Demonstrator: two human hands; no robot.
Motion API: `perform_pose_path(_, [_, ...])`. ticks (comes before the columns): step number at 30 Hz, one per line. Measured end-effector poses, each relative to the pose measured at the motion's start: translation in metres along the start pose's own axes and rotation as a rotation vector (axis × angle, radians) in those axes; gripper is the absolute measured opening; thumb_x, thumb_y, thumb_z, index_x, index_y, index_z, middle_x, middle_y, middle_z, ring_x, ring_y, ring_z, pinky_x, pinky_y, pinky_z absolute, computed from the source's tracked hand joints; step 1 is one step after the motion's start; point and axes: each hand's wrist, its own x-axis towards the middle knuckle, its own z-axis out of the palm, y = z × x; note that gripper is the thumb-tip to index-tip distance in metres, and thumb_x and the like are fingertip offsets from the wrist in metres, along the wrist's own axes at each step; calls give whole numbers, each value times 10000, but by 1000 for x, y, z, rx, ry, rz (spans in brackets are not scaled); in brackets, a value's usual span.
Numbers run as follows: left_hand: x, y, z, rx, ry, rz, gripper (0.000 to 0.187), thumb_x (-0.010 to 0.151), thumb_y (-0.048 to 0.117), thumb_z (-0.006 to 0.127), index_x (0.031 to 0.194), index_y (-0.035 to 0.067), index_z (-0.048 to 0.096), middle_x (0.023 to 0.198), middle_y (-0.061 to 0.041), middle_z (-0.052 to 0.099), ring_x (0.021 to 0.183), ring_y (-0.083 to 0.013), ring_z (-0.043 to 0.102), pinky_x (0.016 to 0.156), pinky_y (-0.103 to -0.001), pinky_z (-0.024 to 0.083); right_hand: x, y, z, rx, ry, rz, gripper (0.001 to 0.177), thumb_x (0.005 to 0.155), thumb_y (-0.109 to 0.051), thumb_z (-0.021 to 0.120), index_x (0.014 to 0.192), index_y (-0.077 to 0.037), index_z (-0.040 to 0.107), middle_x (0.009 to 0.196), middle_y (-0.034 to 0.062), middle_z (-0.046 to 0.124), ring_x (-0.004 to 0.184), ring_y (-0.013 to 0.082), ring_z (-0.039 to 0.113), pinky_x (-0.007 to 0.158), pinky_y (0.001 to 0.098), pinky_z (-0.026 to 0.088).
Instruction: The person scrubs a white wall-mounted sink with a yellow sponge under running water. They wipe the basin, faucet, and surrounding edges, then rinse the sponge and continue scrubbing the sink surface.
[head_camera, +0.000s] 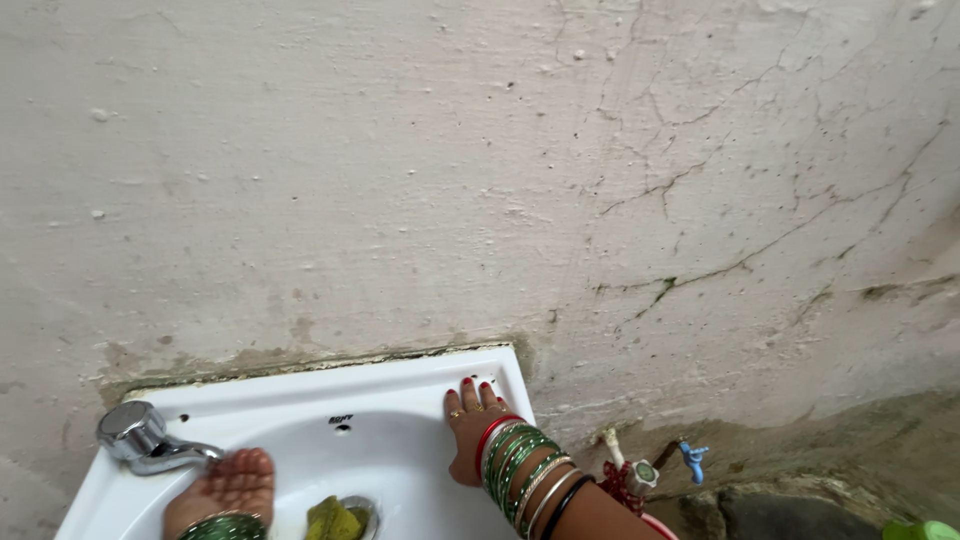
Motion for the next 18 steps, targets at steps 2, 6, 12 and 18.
perform_pose_path(2, [26,8,-3,-6,8,21,255,1076,174,345,1006,40,550,977,-84,647,866,-180,689,792,-374,644,-9,3,-3,-24,27,-28,944,919,-276,599,1629,-57,17,1702,226,-28,1570,398,14,1276,445,140])
perform_pose_path(6, [55,14,-13,21,-62,-18,279,1090,168,327,1008,28,554,954,-83,641,853,-177,669,773,-359,617,-31,14,0,-131,71,-44,818,997,-419,470,1613,-50,79,1697,198,41,1580,324,42,1283,452,89])
perform_pose_path(12, [-6,-64,23,64,-239,-172,208,1050,155,520,944,66,675,769,-60,689,722,-177,692,738,-333,628,-35,29,17,12,211,55,741,1068,-463,344,1582,-3,73,1703,182,-16,1567,385,-48,1276,461,41])
perform_pose_path(18, [-148,-187,104,1566,-888,328,371,964,62,506,1311,38,635,1268,-146,700,1142,-257,666,1027,-377,527,-14,39,36,389,436,138,724,1033,-252,357,1578,-4,-51,1714,214,-64,1488,400,261,1190,417,338])
